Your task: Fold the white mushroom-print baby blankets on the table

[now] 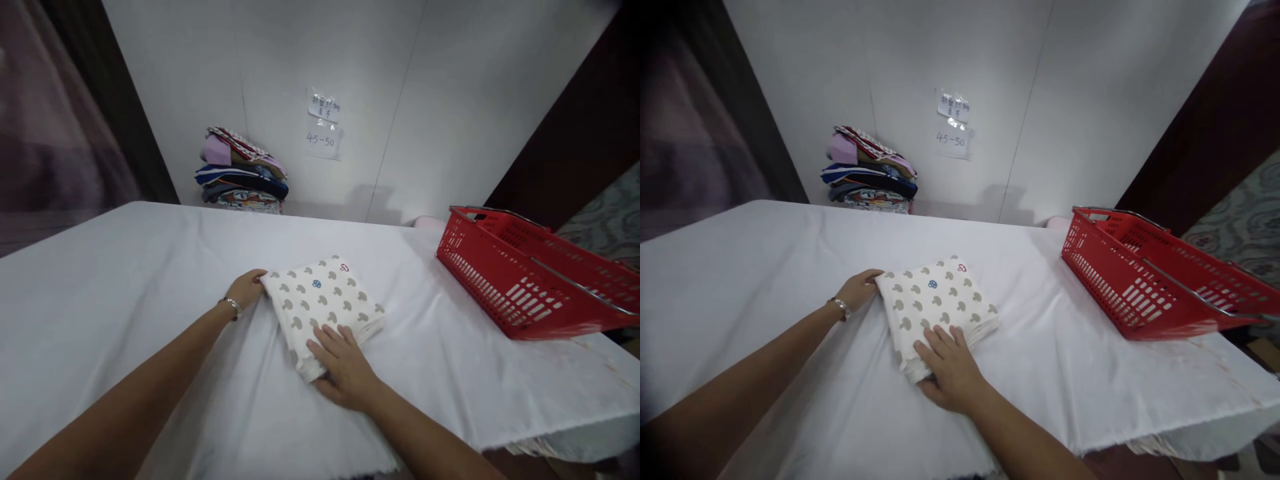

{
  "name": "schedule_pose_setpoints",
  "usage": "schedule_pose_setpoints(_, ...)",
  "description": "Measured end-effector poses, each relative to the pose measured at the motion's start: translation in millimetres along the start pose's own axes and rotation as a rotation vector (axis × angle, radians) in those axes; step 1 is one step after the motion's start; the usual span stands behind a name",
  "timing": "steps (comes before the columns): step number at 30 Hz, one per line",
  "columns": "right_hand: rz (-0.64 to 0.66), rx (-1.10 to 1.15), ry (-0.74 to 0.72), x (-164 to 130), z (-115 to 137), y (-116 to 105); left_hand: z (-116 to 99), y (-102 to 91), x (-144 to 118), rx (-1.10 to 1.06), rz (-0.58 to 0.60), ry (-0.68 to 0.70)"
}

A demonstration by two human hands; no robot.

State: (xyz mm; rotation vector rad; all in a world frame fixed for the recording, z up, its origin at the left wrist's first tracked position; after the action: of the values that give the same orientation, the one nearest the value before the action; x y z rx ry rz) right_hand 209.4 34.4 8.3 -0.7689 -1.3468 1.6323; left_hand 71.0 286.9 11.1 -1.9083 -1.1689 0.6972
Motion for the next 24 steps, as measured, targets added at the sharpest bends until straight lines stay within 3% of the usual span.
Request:
schedule_pose_setpoints(2, -0.014, 0.0, -0.003, 0.3, -0.5, -0.1, -9.7, -11.7, -11.6, -0.033, -0.115, 0.01)
schedule_pose_setpoints(5, -0.04, -0.007, -0.005, 1.7, -0.5, -1.3, -71.8, -7.2, -39.5, 0.026, -0.204, 0.283)
schedule_pose_setpoints(8, -0.057, -0.008, -0.011, 1.0, 2.1, -4.6, -139.9, 31.1, -70.7, 0.155, -0.104, 0.549)
schedule_pose_setpoints(10, -0.057, 0.015, -0.016, -2.8, 3.7, -7.9, -161.2, 64.3, -82.1, 0.274, 0.021, 0.586)
schedule_pose_setpoints(13, -0.106, 0.134, -0.05, -15.9, -0.4, -20.9, -161.0, 102.3, -85.4, 0.407, 0.179, 0.553)
schedule_pose_setpoints(15, -0.257, 0.271, -0.015, -29.9, -20.6, -41.8, -154.5, 114.1, -82.6, 0.454, 0.227, 0.542)
schedule_pose_setpoints(17, -0.487, 0.42, 0.157, -49.6, -62.9, -66.2, -150.4, 118.0, -78.5, 0.48, 0.257, 0.535)
schedule_pose_setpoints(19, -0.657, 0.54, 0.43, -71.1, -113.5, -80.0, -149.6, 116.9, -75.2, 0.495, 0.287, 0.518)
schedule_pose_setpoints(21, -0.644, 0.597, 0.655, -81.1, -151.8, -81.9, -151.9, 113.1, -75.2, 0.495, 0.327, 0.493)
schedule_pose_setpoints(24, -0.399, 0.628, 0.77, -73.6, -177.3, -73.8, -160.3, 102.3, -85.1, 0.426, 0.364, 0.468)
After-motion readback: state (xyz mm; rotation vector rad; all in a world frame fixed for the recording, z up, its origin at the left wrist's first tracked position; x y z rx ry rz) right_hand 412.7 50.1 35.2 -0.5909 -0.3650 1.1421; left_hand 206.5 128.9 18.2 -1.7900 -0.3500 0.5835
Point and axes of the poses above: each hand's wrist, its own x-axis towards the middle knuckle, its own y-axis out of the palm, z = x × y, the point moved 9 cm from there along x, towards the middle knuckle, and after that the axes turned 11 degrees about z, right-handed, at the moved point
